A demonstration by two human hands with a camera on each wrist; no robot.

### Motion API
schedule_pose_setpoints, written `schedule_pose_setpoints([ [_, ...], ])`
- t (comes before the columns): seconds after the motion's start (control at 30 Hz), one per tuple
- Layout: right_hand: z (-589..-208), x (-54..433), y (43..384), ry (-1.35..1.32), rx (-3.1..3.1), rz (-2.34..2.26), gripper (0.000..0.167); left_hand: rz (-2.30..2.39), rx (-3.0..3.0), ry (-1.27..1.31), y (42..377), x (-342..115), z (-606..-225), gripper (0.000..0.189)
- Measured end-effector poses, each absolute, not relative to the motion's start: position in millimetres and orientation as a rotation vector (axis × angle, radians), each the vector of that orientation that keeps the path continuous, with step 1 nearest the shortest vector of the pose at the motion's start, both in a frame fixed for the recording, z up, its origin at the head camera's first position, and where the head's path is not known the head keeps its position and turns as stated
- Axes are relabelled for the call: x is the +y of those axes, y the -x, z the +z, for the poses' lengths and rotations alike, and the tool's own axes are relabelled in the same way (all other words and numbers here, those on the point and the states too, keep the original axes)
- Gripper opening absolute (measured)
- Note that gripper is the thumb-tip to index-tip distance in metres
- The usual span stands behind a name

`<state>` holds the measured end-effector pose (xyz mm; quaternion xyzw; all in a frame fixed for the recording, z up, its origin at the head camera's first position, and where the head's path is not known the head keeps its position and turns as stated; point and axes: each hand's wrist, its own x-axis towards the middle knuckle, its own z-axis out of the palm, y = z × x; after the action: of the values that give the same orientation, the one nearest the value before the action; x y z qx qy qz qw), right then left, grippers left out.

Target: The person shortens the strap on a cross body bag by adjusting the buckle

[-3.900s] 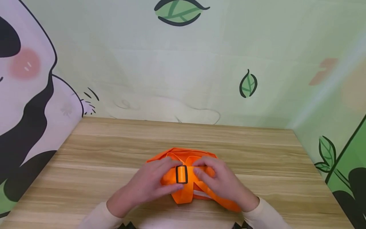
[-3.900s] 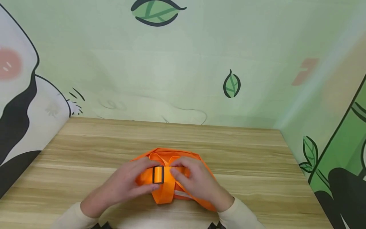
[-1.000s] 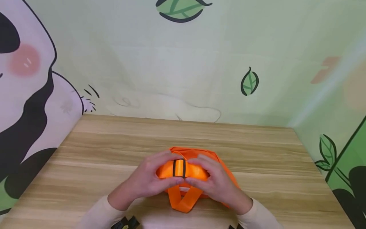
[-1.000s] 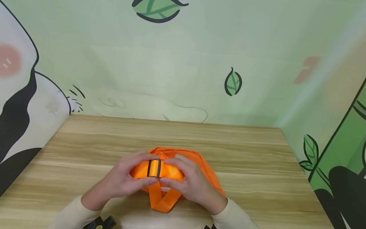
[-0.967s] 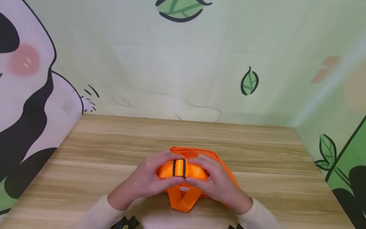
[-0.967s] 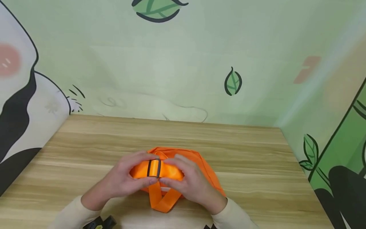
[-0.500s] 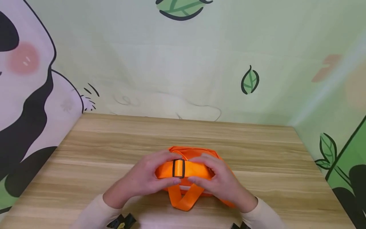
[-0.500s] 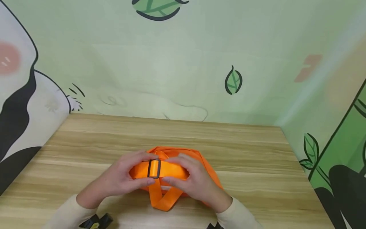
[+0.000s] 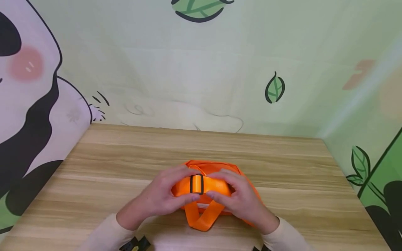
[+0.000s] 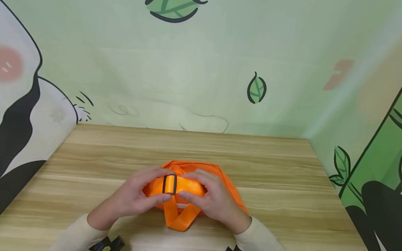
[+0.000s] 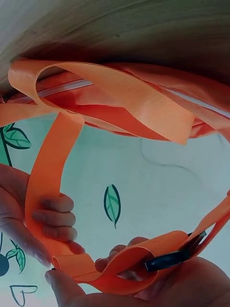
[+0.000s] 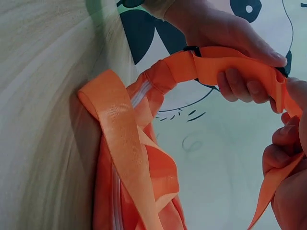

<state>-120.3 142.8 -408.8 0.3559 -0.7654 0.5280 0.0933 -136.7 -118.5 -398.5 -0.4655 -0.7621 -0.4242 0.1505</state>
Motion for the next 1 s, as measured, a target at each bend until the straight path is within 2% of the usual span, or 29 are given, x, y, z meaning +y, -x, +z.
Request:
schedule_pose_setpoints([
  [0.53,-412,129,118,-1.017,-2.189,1.668,0.042,-1.452,-2.257,1.215,131,-116,-400,0.045],
  [0.8,-414,127,118,-1.068,-2.198,1.625,0.044,-1.594,-2.316,1.17,129,-112,-397,0.036],
  [1.0,-416,129,119,-1.079,-2.248,1.608,0.047,-1.653,-2.308,1.177,128,-113,-397,0.038],
])
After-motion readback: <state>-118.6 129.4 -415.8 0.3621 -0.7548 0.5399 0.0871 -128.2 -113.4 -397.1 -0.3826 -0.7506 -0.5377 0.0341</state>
